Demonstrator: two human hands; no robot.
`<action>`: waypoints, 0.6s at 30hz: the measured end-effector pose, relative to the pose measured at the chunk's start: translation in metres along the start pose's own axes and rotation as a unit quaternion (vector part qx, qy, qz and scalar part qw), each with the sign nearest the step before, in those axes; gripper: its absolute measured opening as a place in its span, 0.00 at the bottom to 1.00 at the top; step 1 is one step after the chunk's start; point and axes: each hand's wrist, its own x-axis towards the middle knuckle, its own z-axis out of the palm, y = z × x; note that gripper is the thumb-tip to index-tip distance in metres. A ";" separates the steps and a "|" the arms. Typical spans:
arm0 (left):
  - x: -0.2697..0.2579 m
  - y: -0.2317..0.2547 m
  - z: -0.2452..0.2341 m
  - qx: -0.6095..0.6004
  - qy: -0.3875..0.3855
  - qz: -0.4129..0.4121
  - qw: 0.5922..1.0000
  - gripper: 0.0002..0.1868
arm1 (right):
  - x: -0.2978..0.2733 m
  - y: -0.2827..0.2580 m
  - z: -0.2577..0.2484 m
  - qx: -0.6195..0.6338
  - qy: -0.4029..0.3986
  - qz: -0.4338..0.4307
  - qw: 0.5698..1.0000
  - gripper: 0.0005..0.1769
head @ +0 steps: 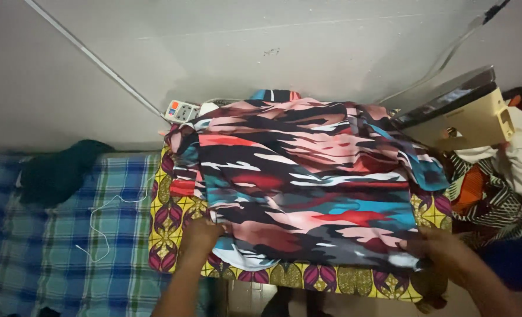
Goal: The person is ironing a colorful patterned shirt on a padded surface.
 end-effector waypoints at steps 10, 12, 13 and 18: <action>-0.025 -0.003 -0.009 -0.465 -0.143 -0.052 0.872 0.06 | -0.053 -0.022 0.004 0.197 -0.033 0.023 0.979 0.25; -0.020 -0.007 -0.012 -0.471 -0.163 -0.075 0.863 0.04 | -0.043 -0.016 -0.006 0.171 -0.023 0.028 0.985 0.26; -0.006 -0.023 -0.001 -0.488 -0.192 -0.059 0.849 0.04 | -0.034 -0.005 -0.012 0.152 -0.025 0.029 0.988 0.26; -0.012 -0.036 0.013 -0.186 -0.120 0.007 0.975 0.11 | 0.031 0.058 -0.034 0.044 -0.008 -0.005 0.999 0.22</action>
